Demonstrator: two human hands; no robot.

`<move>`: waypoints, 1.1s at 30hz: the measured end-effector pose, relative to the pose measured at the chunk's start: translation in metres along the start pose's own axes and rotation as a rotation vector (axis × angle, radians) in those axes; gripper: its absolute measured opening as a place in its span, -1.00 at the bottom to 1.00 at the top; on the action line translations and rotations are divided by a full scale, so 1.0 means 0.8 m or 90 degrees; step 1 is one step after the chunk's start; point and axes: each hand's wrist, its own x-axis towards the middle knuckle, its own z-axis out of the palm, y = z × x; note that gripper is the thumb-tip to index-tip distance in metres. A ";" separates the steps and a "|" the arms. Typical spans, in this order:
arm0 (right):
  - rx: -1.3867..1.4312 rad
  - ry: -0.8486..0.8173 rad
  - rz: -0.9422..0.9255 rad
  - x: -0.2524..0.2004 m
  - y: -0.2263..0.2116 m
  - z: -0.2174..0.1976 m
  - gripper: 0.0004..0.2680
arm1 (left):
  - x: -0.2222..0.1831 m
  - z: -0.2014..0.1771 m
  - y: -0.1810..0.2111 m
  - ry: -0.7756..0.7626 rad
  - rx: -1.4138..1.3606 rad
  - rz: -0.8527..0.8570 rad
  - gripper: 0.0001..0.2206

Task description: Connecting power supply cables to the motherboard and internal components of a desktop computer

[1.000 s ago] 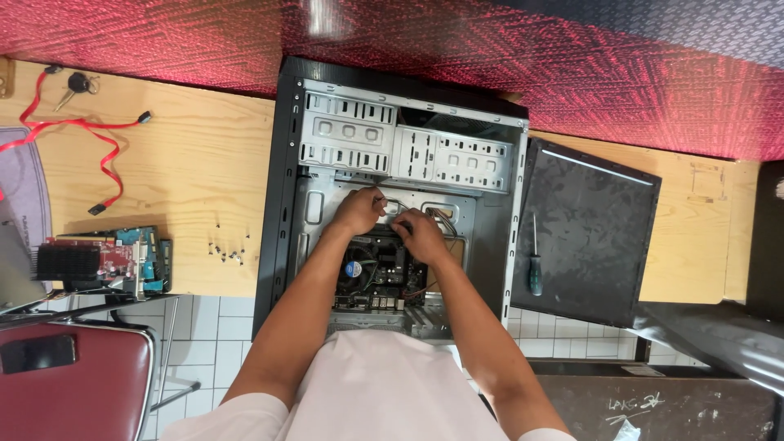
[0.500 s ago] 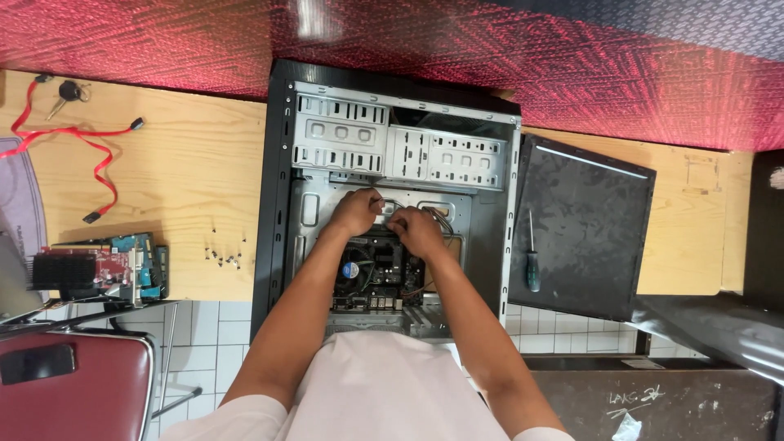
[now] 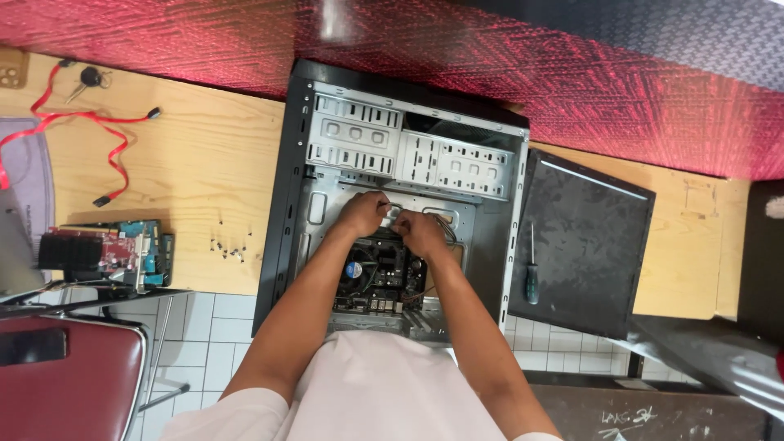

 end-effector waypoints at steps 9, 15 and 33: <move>-0.020 -0.013 0.031 0.008 -0.011 -0.008 -0.85 | 0.012 0.005 -0.012 -0.005 0.005 0.001 -0.74; -0.081 -0.001 0.071 -0.004 -0.021 -0.024 -0.85 | 0.012 0.012 0.000 -0.013 -0.013 0.002 -0.70; 0.210 0.161 -0.044 0.017 0.068 0.000 -0.84 | 0.015 0.037 -0.008 0.028 0.056 -0.001 -0.65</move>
